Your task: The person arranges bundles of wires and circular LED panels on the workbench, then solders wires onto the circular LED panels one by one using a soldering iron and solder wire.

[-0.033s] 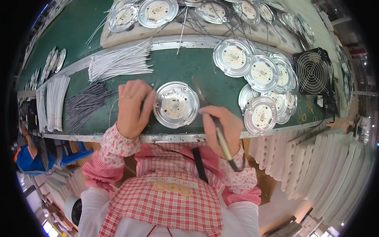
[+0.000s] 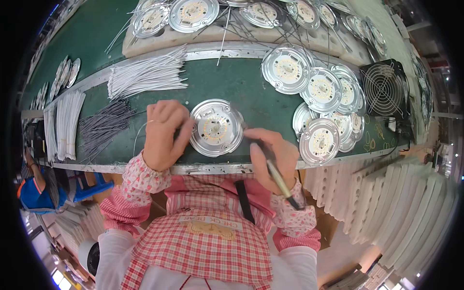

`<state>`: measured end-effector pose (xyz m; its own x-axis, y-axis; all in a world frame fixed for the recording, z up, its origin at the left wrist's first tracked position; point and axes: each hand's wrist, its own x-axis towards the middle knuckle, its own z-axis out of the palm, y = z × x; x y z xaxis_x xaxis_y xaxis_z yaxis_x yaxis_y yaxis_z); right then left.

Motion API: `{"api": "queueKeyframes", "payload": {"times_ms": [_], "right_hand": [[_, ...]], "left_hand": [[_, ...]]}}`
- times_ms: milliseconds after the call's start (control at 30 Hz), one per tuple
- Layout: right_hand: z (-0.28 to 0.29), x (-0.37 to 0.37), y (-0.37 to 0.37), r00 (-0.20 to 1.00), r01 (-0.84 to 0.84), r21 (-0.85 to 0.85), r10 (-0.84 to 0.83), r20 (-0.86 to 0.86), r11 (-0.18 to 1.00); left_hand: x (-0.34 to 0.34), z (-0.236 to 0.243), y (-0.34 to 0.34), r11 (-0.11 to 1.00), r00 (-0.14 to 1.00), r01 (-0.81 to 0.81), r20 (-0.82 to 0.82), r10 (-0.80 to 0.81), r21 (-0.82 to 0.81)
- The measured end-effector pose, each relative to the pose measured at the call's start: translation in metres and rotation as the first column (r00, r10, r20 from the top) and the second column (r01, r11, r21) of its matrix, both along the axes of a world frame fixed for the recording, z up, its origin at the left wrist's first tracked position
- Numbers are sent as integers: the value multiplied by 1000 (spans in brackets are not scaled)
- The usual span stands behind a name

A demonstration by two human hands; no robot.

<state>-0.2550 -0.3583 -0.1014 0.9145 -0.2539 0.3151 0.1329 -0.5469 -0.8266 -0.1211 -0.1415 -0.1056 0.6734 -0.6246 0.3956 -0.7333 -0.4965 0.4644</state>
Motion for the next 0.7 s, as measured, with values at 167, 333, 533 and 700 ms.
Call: {"api": "queueKeyframes", "payload": {"times_ms": [167,333,533,700], "right_hand": [[5,1,-7,978,-199,140,205,-28,970],[7,5,-6,972,-206,84,214,-98,975],[6,3,-8,974,-200,92,208,-88,976],[11,7,-9,966,-225,90,234,-106,970]], "left_hand": [[-5,0,-5,989,990,134,-36,-136,-56],[-2,-6,-9,987,986,160,-45,-161,-13],[0,-7,-12,986,985,167,-38,-166,17],[1,-7,-13,985,985,171,-37,-170,38]]}}
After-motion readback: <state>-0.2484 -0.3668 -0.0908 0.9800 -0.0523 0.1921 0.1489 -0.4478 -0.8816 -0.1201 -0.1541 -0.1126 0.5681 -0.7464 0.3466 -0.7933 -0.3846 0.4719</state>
